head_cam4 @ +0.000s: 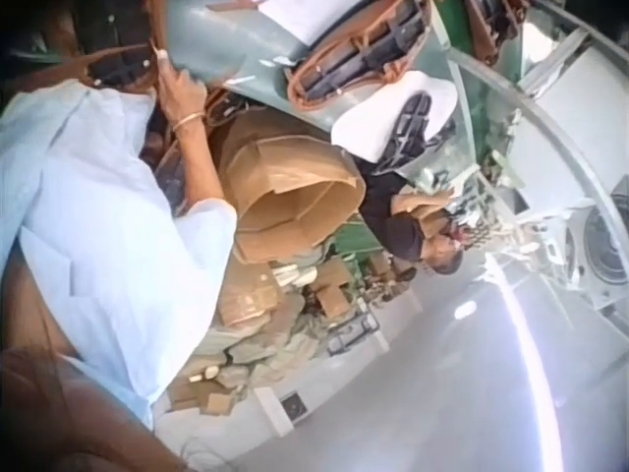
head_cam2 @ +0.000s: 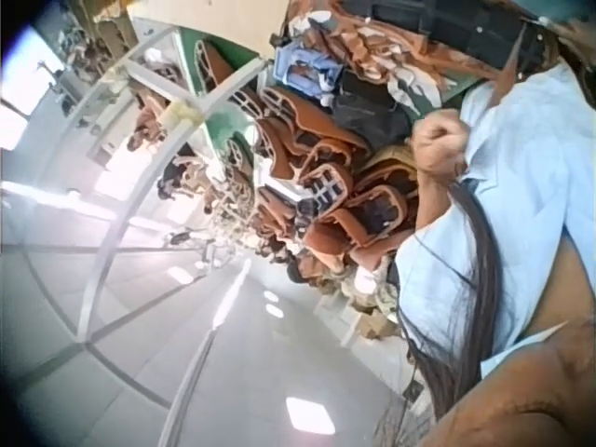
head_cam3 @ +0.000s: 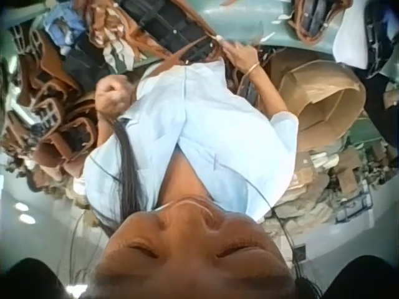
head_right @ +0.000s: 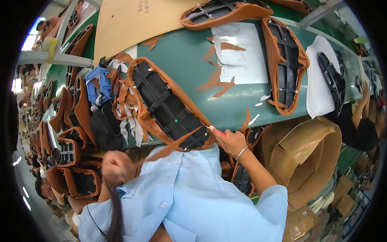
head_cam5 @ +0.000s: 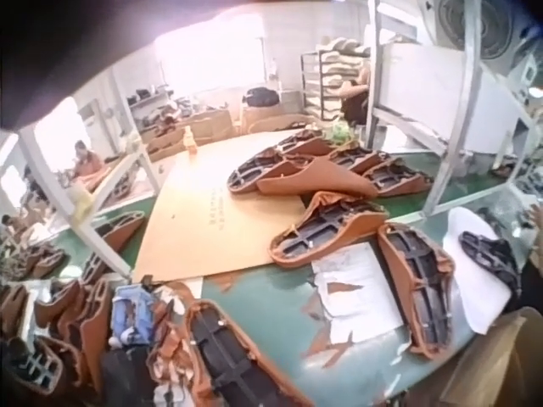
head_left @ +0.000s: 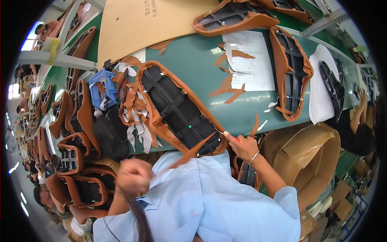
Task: Trimming excess leather or fabric material from the edges of bicycle or motorcycle seat bases using a utility knife.
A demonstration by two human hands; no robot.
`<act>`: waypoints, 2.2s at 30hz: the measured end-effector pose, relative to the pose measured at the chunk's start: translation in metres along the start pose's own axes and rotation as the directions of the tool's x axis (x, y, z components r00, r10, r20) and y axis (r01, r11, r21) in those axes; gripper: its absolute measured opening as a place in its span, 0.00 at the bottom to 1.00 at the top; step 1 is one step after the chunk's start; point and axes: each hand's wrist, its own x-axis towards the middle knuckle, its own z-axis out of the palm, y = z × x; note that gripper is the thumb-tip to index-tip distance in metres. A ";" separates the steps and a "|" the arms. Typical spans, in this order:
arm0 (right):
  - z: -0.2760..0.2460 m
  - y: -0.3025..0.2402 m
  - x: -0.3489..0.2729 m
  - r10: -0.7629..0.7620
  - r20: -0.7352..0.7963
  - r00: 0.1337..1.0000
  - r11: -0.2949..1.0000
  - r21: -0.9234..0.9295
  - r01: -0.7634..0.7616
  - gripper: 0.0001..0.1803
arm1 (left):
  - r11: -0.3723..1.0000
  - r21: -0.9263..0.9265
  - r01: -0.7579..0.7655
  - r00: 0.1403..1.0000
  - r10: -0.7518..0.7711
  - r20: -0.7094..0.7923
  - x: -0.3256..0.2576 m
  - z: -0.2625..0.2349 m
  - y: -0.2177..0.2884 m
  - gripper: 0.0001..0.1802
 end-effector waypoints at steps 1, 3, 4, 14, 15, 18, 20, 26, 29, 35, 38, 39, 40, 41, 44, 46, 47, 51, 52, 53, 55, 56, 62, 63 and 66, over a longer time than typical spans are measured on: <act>0.003 -0.003 -0.007 0.065 -0.009 0.998 0.998 0.027 -0.064 0.32 | 0.973 -0.079 -0.216 0.871 0.156 -0.465 -0.027 -0.017 -0.010 0.06; 0.000 -0.010 -0.015 0.185 0.112 0.976 0.979 0.066 -0.193 0.33 | 0.884 -0.077 -0.460 0.747 0.340 -0.571 -0.039 -0.027 0.028 0.09; 0.006 -0.011 -0.020 0.196 0.114 0.974 0.976 0.068 -0.205 0.33 | 0.865 -0.133 -0.484 0.862 0.444 -0.244 -0.026 -0.023 0.068 0.11; 0.116 -0.056 -0.039 0.784 0.179 0.595 0.103 0.907 -0.409 0.31 | -0.577 0.743 -0.341 0.897 0.037 0.440 0.208 -0.030 -0.024 0.30; 0.111 -0.053 -0.037 0.797 0.171 0.579 0.055 0.934 -0.352 0.31 | -0.585 0.741 -0.330 0.900 0.042 0.434 0.225 -0.037 -0.029 0.30; 0.057 -0.034 -0.030 0.873 0.080 0.482 0.078 0.951 -0.300 0.30 | -0.495 0.810 -0.315 0.932 -0.323 0.166 0.252 -0.046 -0.018 0.21; 0.021 -0.008 -0.023 0.954 -0.051 0.295 0.096 0.985 -0.141 0.22 | -0.387 0.824 -0.414 0.902 -0.294 0.315 0.249 -0.037 0.014 0.16; -0.017 -0.009 0.033 0.881 0.079 0.466 -0.015 0.990 -0.139 0.18 | -0.018 0.981 0.194 0.943 0.278 -0.181 0.174 -0.056 0.025 0.18; 0.018 -0.034 0.076 0.732 0.144 0.666 -0.041 0.985 -0.167 0.16 | 0.359 0.834 0.420 0.740 0.397 -0.544 0.127 -0.068 -0.037 0.16; 0.039 -0.037 0.088 0.683 0.025 0.730 0.378 0.843 -0.382 0.12 | 0.525 0.681 0.511 0.501 0.462 -0.732 0.098 -0.069 -0.101 0.17; 0.033 -0.037 0.091 0.691 0.167 0.703 0.328 0.795 -0.511 0.16 | 0.687 0.691 0.224 0.617 0.449 -0.647 0.137 -0.061 -0.077 0.17; 0.032 -0.036 0.093 0.680 0.170 0.713 0.344 0.784 -0.516 0.16 | 0.923 0.247 0.296 0.645 -0.002 -0.764 0.158 -0.053 -0.074 0.20; 0.029 -0.036 0.095 0.676 0.178 0.715 0.336 0.789 -0.514 0.16 | 0.947 0.081 0.311 0.677 -0.161 -0.718 0.177 -0.053 -0.087 0.21; 0.027 -0.034 0.097 0.676 0.187 0.713 0.322 0.795 -0.515 0.17 | 0.960 0.007 0.279 0.699 -0.198 -0.687 0.195 -0.050 -0.096 0.22; -0.008 -0.041 0.114 0.676 0.196 0.710 0.399 0.713 -0.577 0.18 | 0.971 0.023 0.240 0.707 -0.158 -0.689 0.215 -0.059 -0.122 0.18; -0.028 -0.039 0.121 0.650 0.171 0.741 0.513 0.621 -0.593 0.22 | 0.953 0.174 0.249 0.730 -0.067 -0.680 0.214 -0.059 -0.123 0.17; -0.040 -0.042 0.131 0.528 0.001 0.849 0.774 0.410 -0.483 0.24 | 0.907 0.335 0.257 0.745 0.034 -0.666 0.212 -0.059 -0.122 0.16; -0.076 -0.054 0.173 0.328 0.152 0.932 0.945 -0.049 -0.324 0.28 | 0.891 0.401 0.215 0.738 0.120 -0.663 0.204 -0.058 -0.117 0.15; -0.080 -0.055 0.181 0.325 0.277 0.904 0.942 -0.179 -0.284 0.28 | 0.912 0.381 0.153 0.729 0.156 -0.667 0.204 -0.055 -0.115 0.15; -0.080 -0.055 0.185 0.324 0.283 0.903 0.942 -0.188 -0.279 0.28 | 0.928 0.361 0.091 0.717 0.191 -0.671 0.204 -0.053 -0.114 0.15; -0.082 -0.056 0.189 0.311 0.333 0.890 0.937 -0.264 -0.229 0.29 | 0.939 0.335 0.076 0.708 0.186 -0.681 0.204 -0.054 -0.113 0.15; -0.083 -0.059 0.188 0.312 0.337 0.888 0.936 -0.271 -0.225 0.29 | 0.946 0.318 0.066 0.703 0.182 -0.688 0.204 -0.054 -0.113 0.15; -0.104 -0.075 0.183 0.307 0.495 0.812 0.902 -0.425 -0.082 0.31 | 0.981 0.189 0.045 0.697 0.105 -0.709 0.196 -0.066 -0.129 0.15; -0.107 -0.073 0.191 0.283 0.441 0.852 0.912 -0.399 -0.097 0.31 | 0.981 0.188 0.050 0.694 0.102 -0.713 0.195 -0.066 -0.127 0.15; -0.095 -0.060 0.207 0.223 0.368 0.902 0.933 -0.349 -0.088 0.31 | 0.978 0.207 -0.038 0.703 0.173 -0.690 0.193 -0.057 -0.118 0.14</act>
